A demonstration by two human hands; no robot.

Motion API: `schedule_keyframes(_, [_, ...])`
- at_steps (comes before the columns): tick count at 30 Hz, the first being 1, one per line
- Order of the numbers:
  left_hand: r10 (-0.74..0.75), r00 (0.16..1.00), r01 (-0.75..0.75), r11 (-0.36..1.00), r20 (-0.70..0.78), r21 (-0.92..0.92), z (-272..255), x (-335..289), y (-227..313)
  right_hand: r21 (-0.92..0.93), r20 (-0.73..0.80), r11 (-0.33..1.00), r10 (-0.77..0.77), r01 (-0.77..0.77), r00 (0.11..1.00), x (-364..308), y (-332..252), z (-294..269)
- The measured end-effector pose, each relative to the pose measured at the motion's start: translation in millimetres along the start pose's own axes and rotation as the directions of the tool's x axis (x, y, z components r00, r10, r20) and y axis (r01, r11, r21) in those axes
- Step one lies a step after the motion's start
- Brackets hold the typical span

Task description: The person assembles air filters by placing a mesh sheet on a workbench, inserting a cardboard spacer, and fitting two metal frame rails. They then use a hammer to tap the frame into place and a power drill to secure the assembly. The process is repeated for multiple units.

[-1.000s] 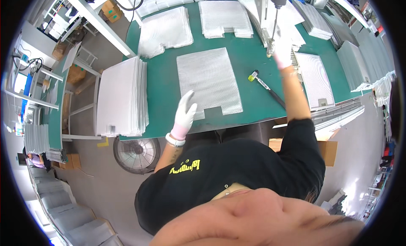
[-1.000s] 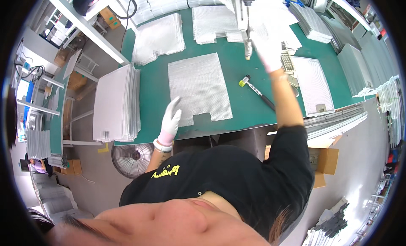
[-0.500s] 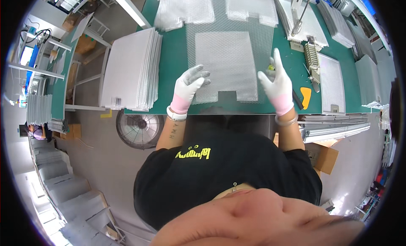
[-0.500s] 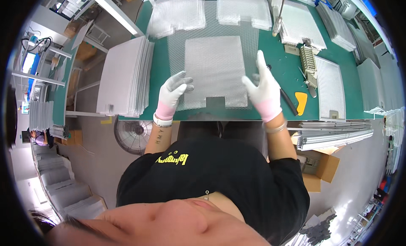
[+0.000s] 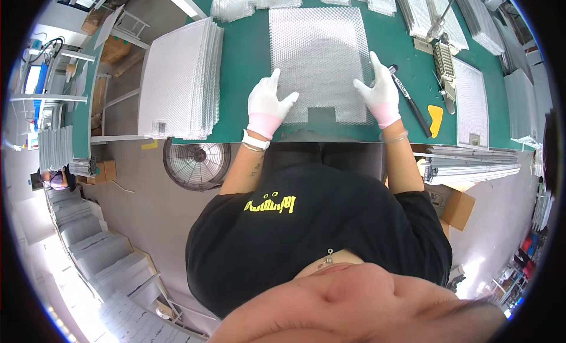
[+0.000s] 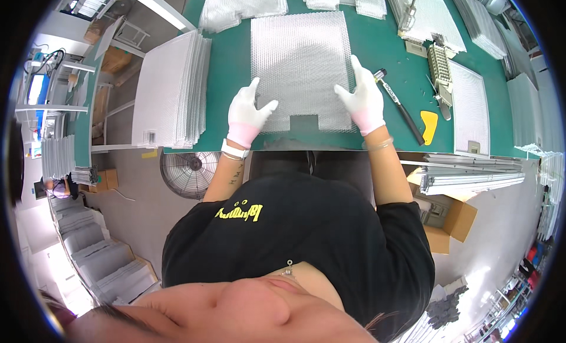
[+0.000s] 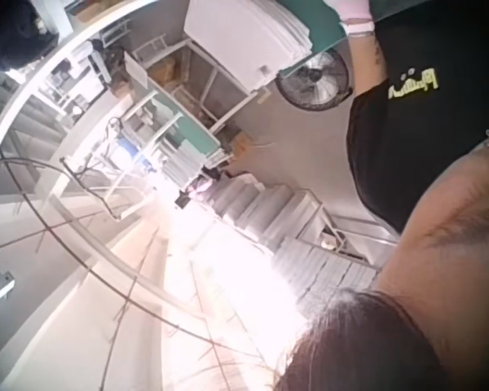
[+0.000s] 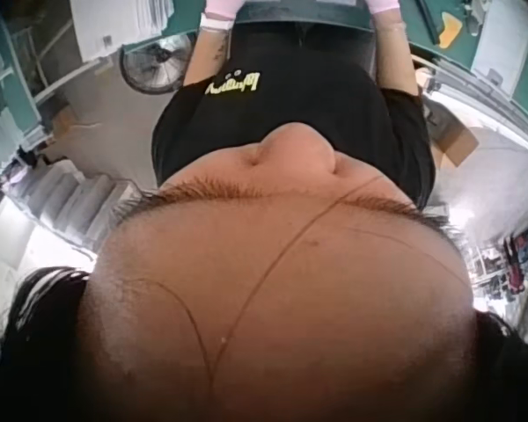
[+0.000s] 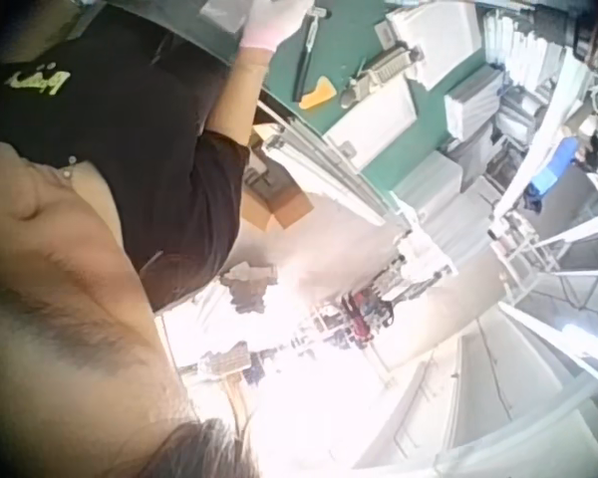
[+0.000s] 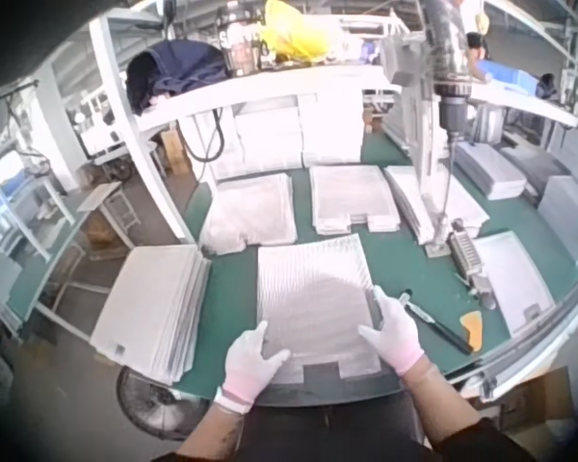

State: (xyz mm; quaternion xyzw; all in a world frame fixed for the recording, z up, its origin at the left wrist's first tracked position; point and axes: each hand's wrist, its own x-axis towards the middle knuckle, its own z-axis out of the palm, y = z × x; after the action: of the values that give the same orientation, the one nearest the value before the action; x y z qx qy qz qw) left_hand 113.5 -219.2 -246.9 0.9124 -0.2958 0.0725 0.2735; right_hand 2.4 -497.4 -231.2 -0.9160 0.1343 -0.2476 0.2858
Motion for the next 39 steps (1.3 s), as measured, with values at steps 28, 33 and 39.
schedule_keyframes(28, [-0.086,0.992,0.08,0.994,0.087,0.074,34,0,-17,-0.129,0.198,0.987,0.119,-0.095,0.973,-4,22,32])
schedule_keyframes(33, [-0.208,0.967,0.173,0.958,0.144,0.227,29,10,-9,-0.297,0.202,0.954,0.113,-0.049,0.973,3,18,17])
schedule_keyframes(39, [0.131,0.93,-0.194,0.969,0.345,0.156,21,34,-37,-0.392,-0.194,0.917,0.002,-0.079,0.981,20,92,-84])
